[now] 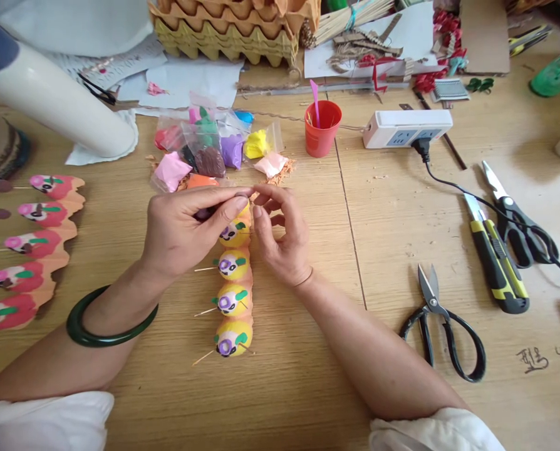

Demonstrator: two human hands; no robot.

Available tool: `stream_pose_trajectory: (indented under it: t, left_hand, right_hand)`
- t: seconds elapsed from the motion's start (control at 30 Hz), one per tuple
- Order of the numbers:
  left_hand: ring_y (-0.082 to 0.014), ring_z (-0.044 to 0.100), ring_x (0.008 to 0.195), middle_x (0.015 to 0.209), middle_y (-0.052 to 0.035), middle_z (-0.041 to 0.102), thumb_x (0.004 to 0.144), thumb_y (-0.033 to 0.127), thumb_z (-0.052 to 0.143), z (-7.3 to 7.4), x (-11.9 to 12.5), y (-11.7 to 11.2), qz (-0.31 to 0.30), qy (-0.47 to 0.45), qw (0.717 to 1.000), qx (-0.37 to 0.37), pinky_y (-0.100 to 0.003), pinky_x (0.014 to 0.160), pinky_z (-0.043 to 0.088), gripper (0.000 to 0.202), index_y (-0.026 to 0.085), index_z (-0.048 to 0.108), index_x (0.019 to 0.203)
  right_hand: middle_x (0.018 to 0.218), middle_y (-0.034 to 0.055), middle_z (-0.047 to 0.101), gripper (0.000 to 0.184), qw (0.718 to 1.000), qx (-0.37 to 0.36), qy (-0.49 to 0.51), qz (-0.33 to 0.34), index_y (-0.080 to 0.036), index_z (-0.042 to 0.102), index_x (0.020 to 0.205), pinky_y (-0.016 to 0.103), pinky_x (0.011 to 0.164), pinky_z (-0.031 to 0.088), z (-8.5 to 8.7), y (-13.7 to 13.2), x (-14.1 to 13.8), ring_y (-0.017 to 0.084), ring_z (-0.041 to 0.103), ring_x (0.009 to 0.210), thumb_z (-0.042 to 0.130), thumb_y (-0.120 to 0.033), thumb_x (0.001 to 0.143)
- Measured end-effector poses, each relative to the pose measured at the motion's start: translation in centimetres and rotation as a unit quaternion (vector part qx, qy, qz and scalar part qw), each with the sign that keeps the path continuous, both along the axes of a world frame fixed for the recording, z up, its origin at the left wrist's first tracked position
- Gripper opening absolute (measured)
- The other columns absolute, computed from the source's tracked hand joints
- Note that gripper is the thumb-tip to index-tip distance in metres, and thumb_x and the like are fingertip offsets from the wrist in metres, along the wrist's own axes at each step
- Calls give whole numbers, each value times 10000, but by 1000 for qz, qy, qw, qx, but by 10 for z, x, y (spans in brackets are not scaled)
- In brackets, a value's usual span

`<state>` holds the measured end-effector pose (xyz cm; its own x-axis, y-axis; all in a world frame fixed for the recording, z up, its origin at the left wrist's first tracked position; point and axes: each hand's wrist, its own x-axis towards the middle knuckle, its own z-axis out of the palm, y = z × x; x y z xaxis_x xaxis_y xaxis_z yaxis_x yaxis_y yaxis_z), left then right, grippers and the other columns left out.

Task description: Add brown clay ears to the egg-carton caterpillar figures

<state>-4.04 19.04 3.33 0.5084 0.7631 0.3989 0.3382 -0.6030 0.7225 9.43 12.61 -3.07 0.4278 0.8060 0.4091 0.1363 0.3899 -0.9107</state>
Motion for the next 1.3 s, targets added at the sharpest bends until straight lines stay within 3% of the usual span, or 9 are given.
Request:
stream_pose_trajectory:
  t: [0.07,0.17,0.3,0.47,0.6,0.77,0.87,1.13,1.3]
  left_hand:
    - [-194,783,923,1035,-44,844,982,315,669,3,1,-2,14,-21,999,-48,-290,837,630,231,241,858,1093]
    - [-187,773,871,891,-32,832,980,365,662,6,2,-3,14,-31,995,-98,-280,799,631,270,243,855,1123]
    - [-175,740,795,862,-35,823,972,405,664,6,1,-3,0,-22,992,-121,-270,729,611,306,239,852,1147]
    - [-150,656,651,831,-35,812,953,395,677,4,-1,-3,-23,10,990,-142,-255,568,531,331,224,841,1185]
    - [-114,574,551,735,-16,767,943,356,689,5,-2,0,3,-3,991,-131,-236,486,438,318,218,841,1186]
    - [-115,625,610,727,-8,768,894,334,766,4,0,3,27,-32,993,-107,-219,542,478,162,211,870,914]
    - [-101,598,572,682,12,750,885,301,780,4,1,2,35,-34,995,-89,-216,531,465,137,207,844,809]
    - [-112,619,599,668,10,727,938,420,744,2,3,-3,28,-63,990,-122,-244,581,500,267,213,841,799]
    - [-102,564,549,637,14,701,927,441,750,4,3,0,12,-46,986,-159,-236,509,444,254,215,864,914]
  right_hand:
    - [1019,28,663,212,1000,-13,27,-3,-267,674,1141,255,623,545,-2,1,1,119,623,818,580,-429,1043]
    - [969,9,684,235,998,-22,59,29,-265,721,1064,251,616,541,-3,2,2,90,596,715,611,-469,1026]
    - [945,-8,716,251,990,-16,115,74,-260,758,1043,221,570,546,1,3,2,63,563,628,716,-491,954]
    - [772,-38,683,257,978,-44,190,76,-241,758,919,209,526,541,7,5,0,58,537,559,795,-494,889]
    - [752,-46,659,243,982,-40,165,81,-233,723,888,211,527,515,6,3,0,53,528,550,765,-470,921]
    - [788,-26,667,228,994,-40,73,72,-212,697,864,235,568,499,4,0,-1,61,544,590,706,-416,965]
    - [802,-24,674,229,994,-30,75,69,-216,705,886,241,583,506,4,-1,-2,64,546,597,693,-428,972]
    - [784,-28,700,252,985,-55,130,99,-223,743,918,233,585,537,6,1,0,64,569,579,758,-474,922]
    - [750,-40,652,299,986,-60,133,86,-209,696,874,216,562,504,3,2,0,58,536,575,719,-498,943]
